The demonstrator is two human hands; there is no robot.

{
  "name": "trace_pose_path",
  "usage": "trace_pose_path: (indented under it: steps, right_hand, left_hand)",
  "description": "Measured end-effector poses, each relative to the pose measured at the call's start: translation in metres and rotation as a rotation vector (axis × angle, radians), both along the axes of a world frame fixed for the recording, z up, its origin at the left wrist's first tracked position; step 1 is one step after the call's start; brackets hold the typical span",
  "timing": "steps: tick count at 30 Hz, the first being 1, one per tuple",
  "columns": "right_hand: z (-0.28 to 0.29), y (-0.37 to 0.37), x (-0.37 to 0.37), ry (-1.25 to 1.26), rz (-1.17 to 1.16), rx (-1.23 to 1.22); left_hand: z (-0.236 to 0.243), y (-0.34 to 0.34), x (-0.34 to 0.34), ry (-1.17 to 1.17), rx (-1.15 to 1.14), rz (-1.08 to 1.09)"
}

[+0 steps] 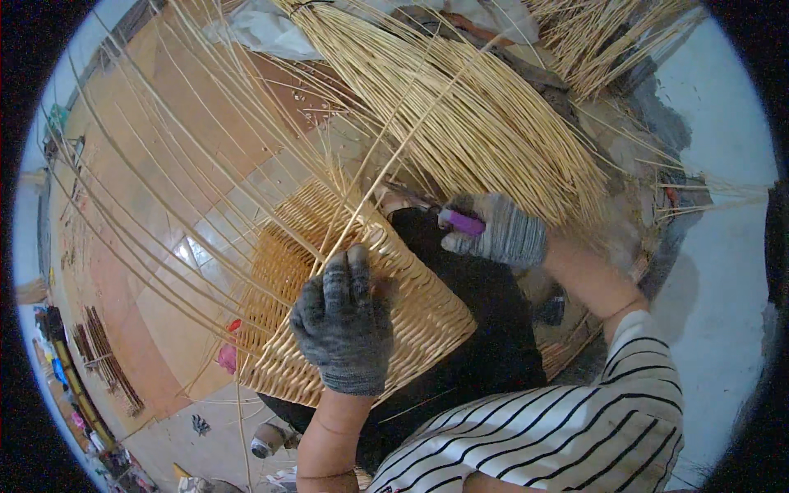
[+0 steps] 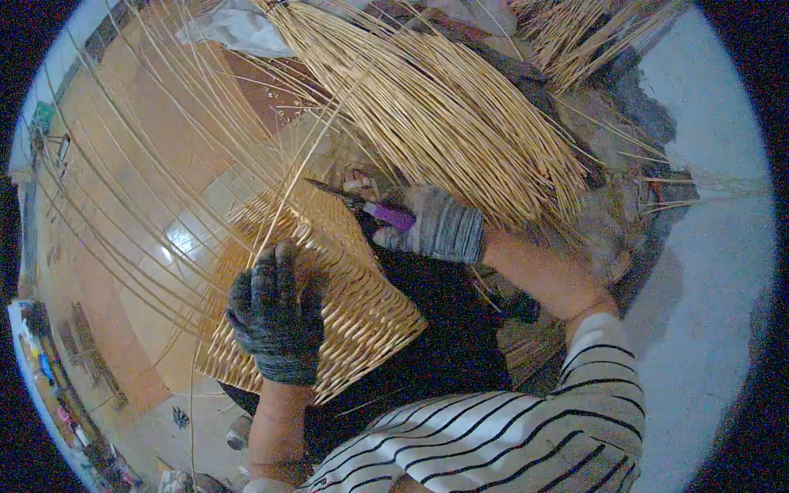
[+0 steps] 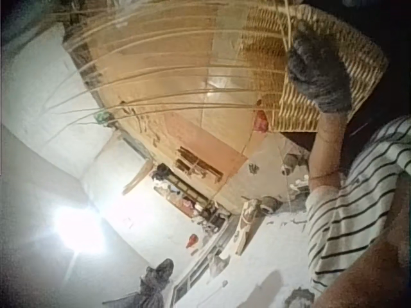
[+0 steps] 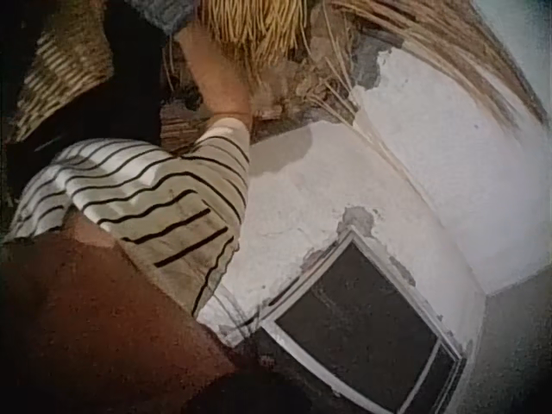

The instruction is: The recorder is weaving a basket, using a measuring tape to check dimensions and clippers to trim the reeds.

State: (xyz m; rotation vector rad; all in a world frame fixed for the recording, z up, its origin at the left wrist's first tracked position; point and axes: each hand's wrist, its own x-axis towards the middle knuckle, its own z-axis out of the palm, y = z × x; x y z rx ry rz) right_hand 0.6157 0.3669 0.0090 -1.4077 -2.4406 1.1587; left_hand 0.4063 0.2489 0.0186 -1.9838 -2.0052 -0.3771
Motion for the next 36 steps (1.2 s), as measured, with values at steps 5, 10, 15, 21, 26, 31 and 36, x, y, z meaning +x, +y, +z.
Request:
trace_pose_path:
  steps: [5, 10, 15, 21, 26, 31, 36]
  right_hand:
    - [-0.012, -0.039, 0.007, 0.188, -0.246, -0.077]
    - [-0.034, -0.047, 0.015, 0.496, -0.437, -0.221]
    - [-0.021, -0.032, -0.028, 0.535, -0.436, 0.054]
    - [-0.017, -0.002, -0.087, 0.828, -0.634, -0.369]
    - [0.019, -0.030, -0.087, 0.872, -0.571, 0.070]
    - [0.003, -0.042, -0.074, 0.813, -0.578, -0.028]
    - [-0.004, -0.032, -0.073, 0.802, -0.597, 0.121]
  left_hand:
    - [0.006, 0.000, -0.008, -0.111, -0.052, -0.088]
    - [-0.001, -0.014, 0.007, -0.180, 0.021, -0.003]
    - [-0.005, -0.022, 0.017, -0.126, 0.013, -0.061]
    - [0.008, -0.013, 0.000, -0.322, 0.028, -0.051]
    - [0.025, 0.001, -0.011, -0.018, -0.253, -0.006]
    - [0.023, 0.005, -0.026, -0.205, -0.159, -0.118]
    - [0.017, -0.026, -0.031, -0.482, 0.098, -0.045]
